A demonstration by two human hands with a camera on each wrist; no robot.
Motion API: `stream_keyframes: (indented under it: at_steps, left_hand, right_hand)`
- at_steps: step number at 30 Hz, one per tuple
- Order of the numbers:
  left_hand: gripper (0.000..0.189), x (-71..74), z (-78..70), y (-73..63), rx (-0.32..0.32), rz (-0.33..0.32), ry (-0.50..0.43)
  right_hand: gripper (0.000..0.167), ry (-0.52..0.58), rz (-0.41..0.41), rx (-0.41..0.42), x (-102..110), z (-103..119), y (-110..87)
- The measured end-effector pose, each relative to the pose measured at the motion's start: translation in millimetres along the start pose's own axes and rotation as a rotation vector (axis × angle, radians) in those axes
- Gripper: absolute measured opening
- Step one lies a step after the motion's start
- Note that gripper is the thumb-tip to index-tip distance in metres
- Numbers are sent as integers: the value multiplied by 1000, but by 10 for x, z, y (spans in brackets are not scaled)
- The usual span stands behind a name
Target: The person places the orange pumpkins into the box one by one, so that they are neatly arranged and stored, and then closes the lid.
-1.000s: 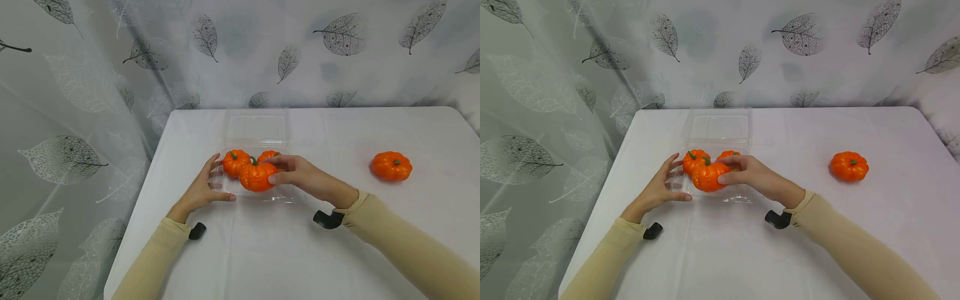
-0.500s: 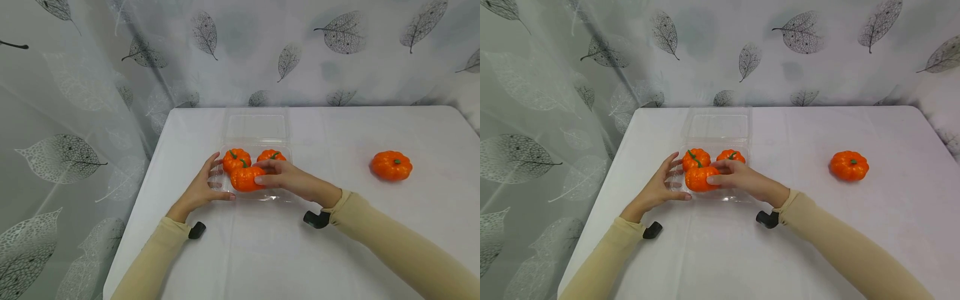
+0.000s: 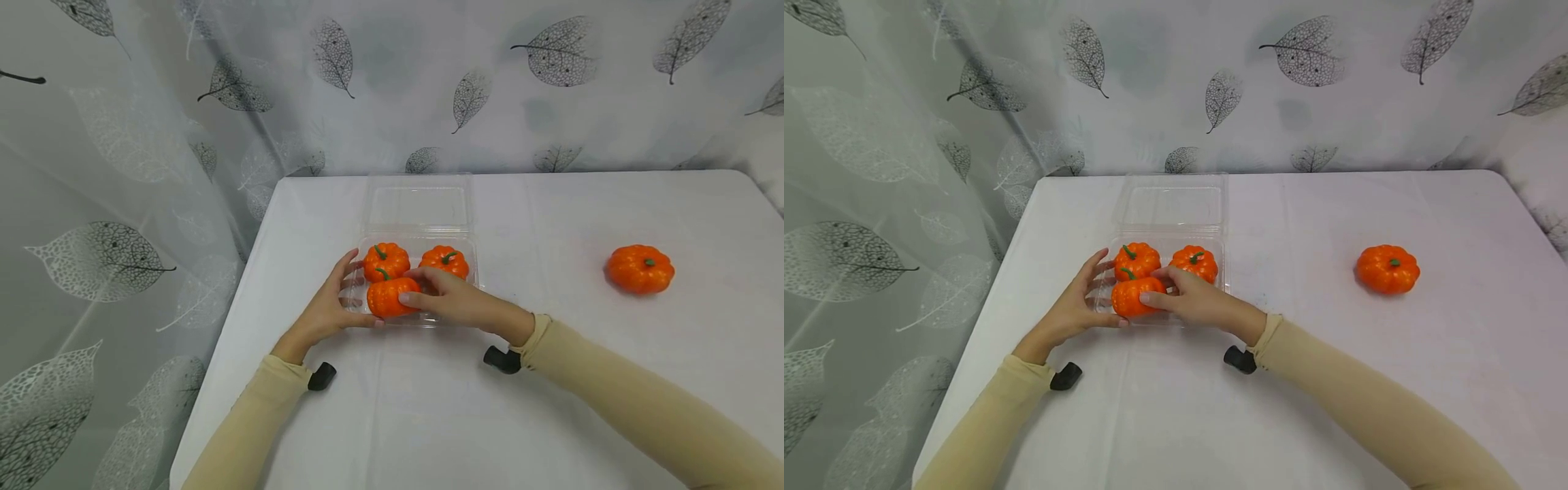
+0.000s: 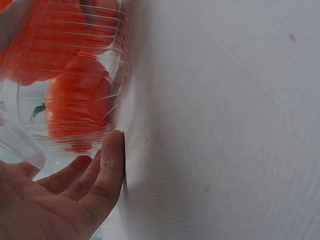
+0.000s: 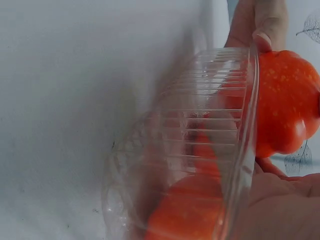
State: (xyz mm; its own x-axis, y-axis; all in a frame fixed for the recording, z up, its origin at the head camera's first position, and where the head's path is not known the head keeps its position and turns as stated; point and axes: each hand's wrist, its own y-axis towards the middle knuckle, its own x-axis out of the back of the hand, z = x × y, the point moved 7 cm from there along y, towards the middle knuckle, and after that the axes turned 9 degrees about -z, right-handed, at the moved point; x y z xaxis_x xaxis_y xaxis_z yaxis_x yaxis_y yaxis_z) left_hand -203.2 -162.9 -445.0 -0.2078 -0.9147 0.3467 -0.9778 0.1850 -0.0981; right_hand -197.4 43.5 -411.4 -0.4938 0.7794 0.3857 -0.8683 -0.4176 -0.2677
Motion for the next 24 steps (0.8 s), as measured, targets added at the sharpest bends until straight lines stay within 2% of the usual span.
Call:
stream_keyframes:
  at_steps: [4, 17, 24]
  left_hand:
    - [126, 1, -6, 1, -14, 3, 4]
    - [126, 1, -6, 13, -13, 5, 10]
    - [128, -2, 11, 17, -18, 4, 15]
  right_hand:
    - [70, -21, -22, 33, -21, 32, 7]
    - [71, -138, -50, 68, -57, 13, 15]
    - [71, -167, -55, 66, -67, -24, 12]
